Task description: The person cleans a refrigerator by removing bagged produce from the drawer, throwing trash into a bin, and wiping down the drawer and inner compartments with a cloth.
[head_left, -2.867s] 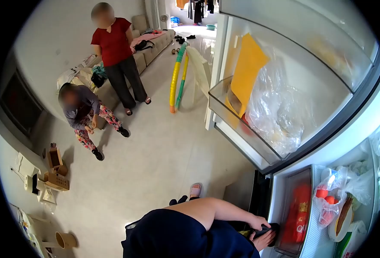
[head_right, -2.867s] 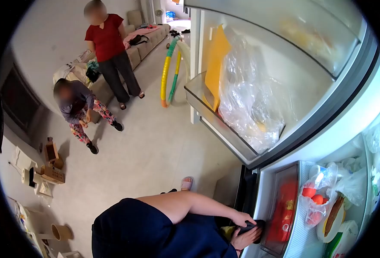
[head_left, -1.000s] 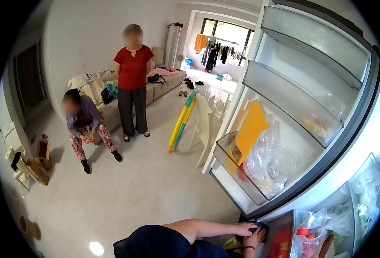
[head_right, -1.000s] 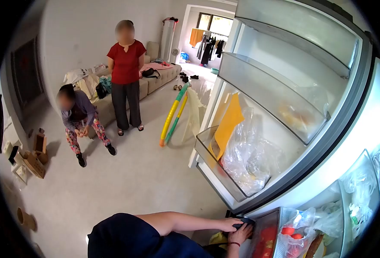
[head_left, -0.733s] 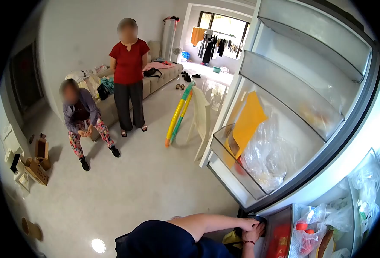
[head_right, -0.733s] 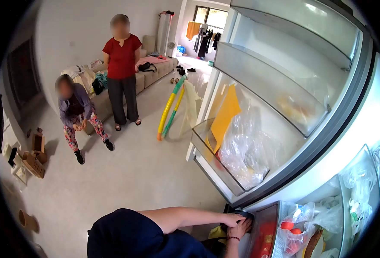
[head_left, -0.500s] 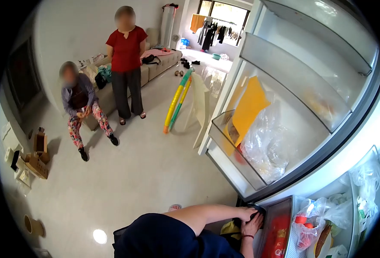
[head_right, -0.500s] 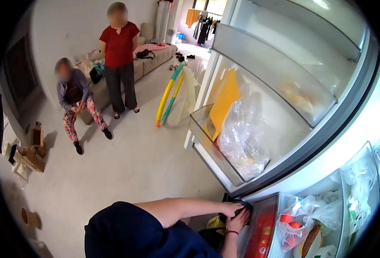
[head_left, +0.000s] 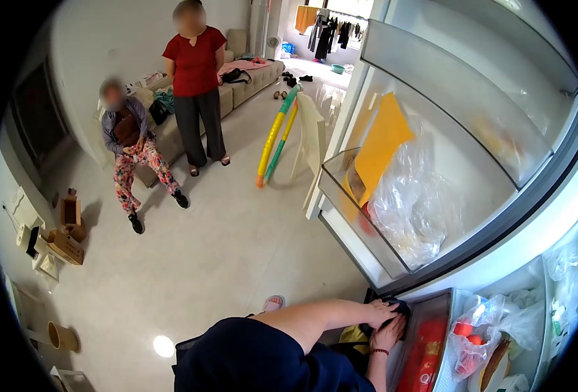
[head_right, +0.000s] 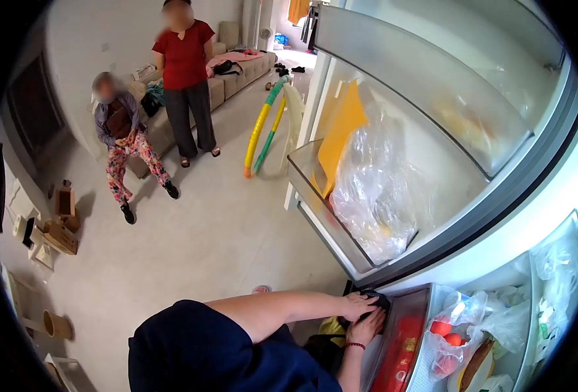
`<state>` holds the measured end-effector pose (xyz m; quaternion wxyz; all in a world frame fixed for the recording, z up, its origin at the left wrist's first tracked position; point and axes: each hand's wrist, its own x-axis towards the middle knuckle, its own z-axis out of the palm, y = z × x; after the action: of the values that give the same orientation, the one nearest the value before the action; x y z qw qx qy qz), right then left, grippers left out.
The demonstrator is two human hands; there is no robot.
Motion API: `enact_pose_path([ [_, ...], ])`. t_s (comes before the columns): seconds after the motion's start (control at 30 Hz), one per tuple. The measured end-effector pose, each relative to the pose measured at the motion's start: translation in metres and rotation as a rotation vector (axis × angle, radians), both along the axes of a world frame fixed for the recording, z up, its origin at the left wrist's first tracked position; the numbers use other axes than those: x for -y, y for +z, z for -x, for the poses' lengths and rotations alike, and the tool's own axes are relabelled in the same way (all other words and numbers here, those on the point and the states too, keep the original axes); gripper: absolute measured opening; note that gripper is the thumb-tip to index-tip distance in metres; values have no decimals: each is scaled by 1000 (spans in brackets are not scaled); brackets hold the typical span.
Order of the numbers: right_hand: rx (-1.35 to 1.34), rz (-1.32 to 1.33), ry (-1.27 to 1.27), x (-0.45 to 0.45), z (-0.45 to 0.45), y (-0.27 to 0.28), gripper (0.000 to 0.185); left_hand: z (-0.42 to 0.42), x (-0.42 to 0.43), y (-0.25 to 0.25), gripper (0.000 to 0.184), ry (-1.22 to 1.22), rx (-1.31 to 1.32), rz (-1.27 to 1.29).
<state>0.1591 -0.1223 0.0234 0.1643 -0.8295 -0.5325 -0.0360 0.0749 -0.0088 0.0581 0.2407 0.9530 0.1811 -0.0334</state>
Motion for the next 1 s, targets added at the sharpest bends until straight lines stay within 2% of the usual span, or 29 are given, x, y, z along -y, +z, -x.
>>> enact_pose_path([
  [0.2,144,-31,-17,-8,-6,-21,79,-18,0,-15,66,52,48,17],
  [0.3,78,-2,-6,-7,-2,-10,78,-19,3,-12,66,58,46,1],
  [0.4,51,58,108,-11,-6,-2,66,-23,7,-14,65,101,71,-22],
  [0.43,8,66,108,-9,-6,18,62,-17,11,21,67,159,-51,110],
  [0.47,-197,245,63,-19,-7,38,54,-36,14,-29,67,144,98,26],
  [0.5,-264,45,46,9,-6,19,47,-31,29,-9,66,207,8,90],
  [0.53,-321,-157,49,36,-8,-1,40,-32,42,-49,66,62,77,-24],
  [0.57,-334,-232,-20,49,5,1,40,-26,45,-68,58,-63,141,-133],
  [0.6,-418,-81,-54,54,15,18,45,-12,49,-39,60,62,52,-28],
  [0.63,-260,-96,-70,61,18,-9,53,-3,48,4,70,-73,4,-65],
  [0.7,8,-107,-103,70,42,19,59,7,41,-7,75,-81,160,-226],
  [0.83,-60,-56,-219,111,80,31,65,23,67,6,69,-314,184,-251],
  [0.9,-134,-29,-327,149,62,27,67,-11,103,-2,61,-523,178,-261],
  [0.93,-111,-27,-379,167,73,31,66,-10,120,-4,59,-593,153,-221],
  [0.97,-86,-19,-427,184,80,34,64,-10,137,-10,60,-612,287,-203],
  [1.0,-34,-30,-457,198,84,39,59,-13,150,-8,62,-658,291,-179],
])
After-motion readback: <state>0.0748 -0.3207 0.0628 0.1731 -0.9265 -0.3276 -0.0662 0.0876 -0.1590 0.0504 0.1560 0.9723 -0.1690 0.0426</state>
